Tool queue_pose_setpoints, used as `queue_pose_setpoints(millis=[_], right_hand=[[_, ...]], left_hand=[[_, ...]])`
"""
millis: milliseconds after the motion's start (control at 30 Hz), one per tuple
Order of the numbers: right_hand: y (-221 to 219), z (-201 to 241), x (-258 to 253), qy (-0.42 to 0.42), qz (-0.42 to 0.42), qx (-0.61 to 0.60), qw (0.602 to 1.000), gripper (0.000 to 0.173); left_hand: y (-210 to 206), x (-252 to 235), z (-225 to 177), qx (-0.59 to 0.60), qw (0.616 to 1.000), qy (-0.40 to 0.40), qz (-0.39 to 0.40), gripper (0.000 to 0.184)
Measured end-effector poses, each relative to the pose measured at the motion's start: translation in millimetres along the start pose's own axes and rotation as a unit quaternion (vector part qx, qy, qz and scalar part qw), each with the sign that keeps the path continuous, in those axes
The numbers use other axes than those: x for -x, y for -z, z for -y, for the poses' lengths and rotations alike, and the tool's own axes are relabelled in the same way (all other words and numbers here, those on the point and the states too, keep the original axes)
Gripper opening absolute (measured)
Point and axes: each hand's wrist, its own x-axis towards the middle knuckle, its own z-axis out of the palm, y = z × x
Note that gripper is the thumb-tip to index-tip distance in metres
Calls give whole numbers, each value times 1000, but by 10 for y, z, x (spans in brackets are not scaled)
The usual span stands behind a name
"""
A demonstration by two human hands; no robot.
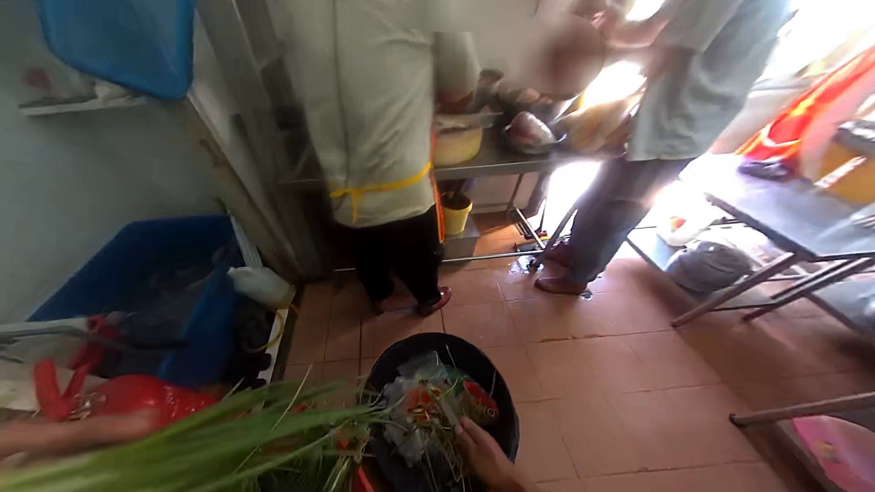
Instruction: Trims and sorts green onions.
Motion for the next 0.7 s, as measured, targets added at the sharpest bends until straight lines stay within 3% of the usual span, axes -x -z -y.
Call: queue_pose_setpoints(millis=[67, 100, 167, 267, 333, 500, 700], right_hand=[[184, 59, 52, -17, -13, -41, 999, 40], [280, 101, 114, -24, -13, -65, 998, 39], [485, 201, 307, -10, 17, -116, 993, 33], [774, 466, 675, 63, 111, -172, 977, 32], [905, 591, 878, 112, 161, -190, 962, 36], [1071, 597, 1036, 184, 228, -204, 934, 43], [1128, 536, 1006, 257, 286, -297, 874, 31]], left_hand=[[-492, 9, 129, -139, 981, 40, 127, 31], [-762, 86, 228, -233, 949, 85, 193, 37], [-1253, 240, 446, -385, 832, 196, 348, 43], [-1754, 544, 709, -463, 650, 308, 517, 40], [-1924, 767, 756, -479, 581, 314, 579, 38], [-2150, 1042, 689, -469, 559, 293, 618, 29], [-2179, 1007, 673, -395, 550, 329, 658, 26]])
